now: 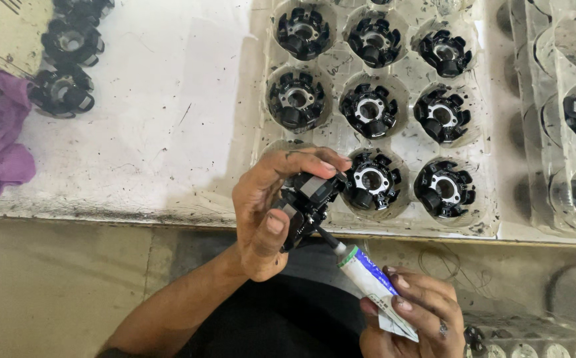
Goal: The person picks black rotor-like plastic parts one at a time from molded trays and squeezes gel from a tube onto each part's hub, rotating the part to reach different spots. They briefly wipe the tube with a cloth, rub their palm, then resume applying gel to more parts and return them to the trays.
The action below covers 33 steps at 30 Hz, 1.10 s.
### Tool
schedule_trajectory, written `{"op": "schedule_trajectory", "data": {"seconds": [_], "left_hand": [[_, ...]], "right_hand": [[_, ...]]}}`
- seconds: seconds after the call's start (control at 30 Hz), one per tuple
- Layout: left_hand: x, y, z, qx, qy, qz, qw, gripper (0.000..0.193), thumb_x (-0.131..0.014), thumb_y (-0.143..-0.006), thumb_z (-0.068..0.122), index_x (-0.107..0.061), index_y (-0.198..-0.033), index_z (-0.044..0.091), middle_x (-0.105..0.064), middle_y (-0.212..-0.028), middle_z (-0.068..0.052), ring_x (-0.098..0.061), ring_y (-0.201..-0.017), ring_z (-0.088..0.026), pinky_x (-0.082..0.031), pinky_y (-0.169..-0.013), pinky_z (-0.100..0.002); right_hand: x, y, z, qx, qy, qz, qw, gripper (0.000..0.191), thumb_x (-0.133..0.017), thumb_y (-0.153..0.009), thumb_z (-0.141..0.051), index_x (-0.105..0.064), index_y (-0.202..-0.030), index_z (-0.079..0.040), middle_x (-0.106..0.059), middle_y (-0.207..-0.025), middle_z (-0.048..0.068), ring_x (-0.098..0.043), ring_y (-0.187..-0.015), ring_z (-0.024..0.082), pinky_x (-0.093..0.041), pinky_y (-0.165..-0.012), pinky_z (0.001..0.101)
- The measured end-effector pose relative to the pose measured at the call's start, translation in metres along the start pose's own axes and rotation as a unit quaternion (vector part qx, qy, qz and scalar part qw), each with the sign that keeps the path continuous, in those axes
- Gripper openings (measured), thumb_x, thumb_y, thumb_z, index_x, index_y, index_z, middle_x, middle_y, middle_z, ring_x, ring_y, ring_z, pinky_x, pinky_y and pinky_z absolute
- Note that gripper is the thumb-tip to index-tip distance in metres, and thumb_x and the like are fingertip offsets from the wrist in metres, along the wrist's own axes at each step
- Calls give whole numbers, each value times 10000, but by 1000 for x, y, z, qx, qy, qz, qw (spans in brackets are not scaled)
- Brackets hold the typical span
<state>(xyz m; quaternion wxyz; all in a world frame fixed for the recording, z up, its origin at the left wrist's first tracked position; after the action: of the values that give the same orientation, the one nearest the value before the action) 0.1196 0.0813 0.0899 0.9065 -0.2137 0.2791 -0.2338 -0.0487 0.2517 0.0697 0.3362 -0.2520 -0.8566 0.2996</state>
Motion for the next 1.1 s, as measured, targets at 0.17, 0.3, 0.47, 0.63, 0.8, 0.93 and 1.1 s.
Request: {"op": "schedule_trajectory", "data": {"seconds": [0.17,0.3,0.47,0.63,0.8,0.93,1.1], "left_hand": [[0,-1,1,-13,-49,-15,999,653,-559,-1095,540,-603,-1254,-92,-664,-1221,-247,-637,-1176,-269,-498,-1050,-360],[0,0,-2,-6,-36,-13,999,633,-564,-1100,514,-589,-1259,-98,-660,-1230,-256,-625,-1183,-272,-487,-1060,-364],[2,2,-11,18,32,9,999,608,-582,-1118,496,-568,-1288,-88,-639,-1269,-259,-607,-1233,-268,-478,-1116,-387],[6,3,-19,37,46,21,998,621,-598,-1108,523,-563,-1284,-72,-637,-1293,-258,-611,-1224,-255,-471,-1126,-388],[9,-1,-25,48,90,57,993,630,-612,-1097,528,-553,-1286,-70,-617,-1297,-254,-606,-1209,-260,-494,-1098,-422],[10,-15,-43,74,164,90,979,577,-570,-1087,483,-544,-1293,-55,-595,-1292,-264,-620,-1242,-300,-542,-1079,-477],[30,-85,-108,99,111,69,987,462,-502,-1073,382,-606,-1279,-18,-700,-1194,-230,-714,-1111,-289,-621,-926,-442]], "right_hand": [[-1,-2,7,-20,-2,-40,999,475,-797,-662,54,-582,-1036,-145,-652,-1087,60,-725,-995,251,-632,-851,336],[1,-4,10,-41,-10,-49,998,484,-863,-665,26,-587,-1013,-164,-664,-1077,49,-729,-1024,242,-635,-858,328],[1,-4,11,-63,-14,-49,997,494,-873,-679,32,-593,-1028,-176,-660,-1076,35,-736,-1056,245,-642,-862,323],[1,-6,8,-51,-17,-42,998,486,-865,-691,42,-594,-1029,-177,-653,-1076,32,-737,-1031,244,-643,-846,320],[0,-10,5,-21,-15,-27,999,452,-857,-710,17,-578,-1017,-162,-637,-1058,48,-731,-982,258,-625,-805,318],[9,-6,16,-39,-42,84,995,422,-841,-836,-79,-513,-1091,-152,-614,-1061,69,-720,-936,242,-649,-823,312],[28,27,66,-109,-148,276,944,365,-797,-991,-206,-493,-1175,-119,-591,-1091,109,-662,-920,205,-642,-833,301]]}}
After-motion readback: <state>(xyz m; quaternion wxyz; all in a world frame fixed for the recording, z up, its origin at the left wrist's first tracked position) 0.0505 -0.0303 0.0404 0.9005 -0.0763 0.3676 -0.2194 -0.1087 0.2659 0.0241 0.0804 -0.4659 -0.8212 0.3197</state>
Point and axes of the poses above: each hand's wrist, its own y-axis away from the middle knuckle, its own x-axis out of the back of the hand, z = x × y, the point moved 10 cm from there along -y, towards the middle knuckle
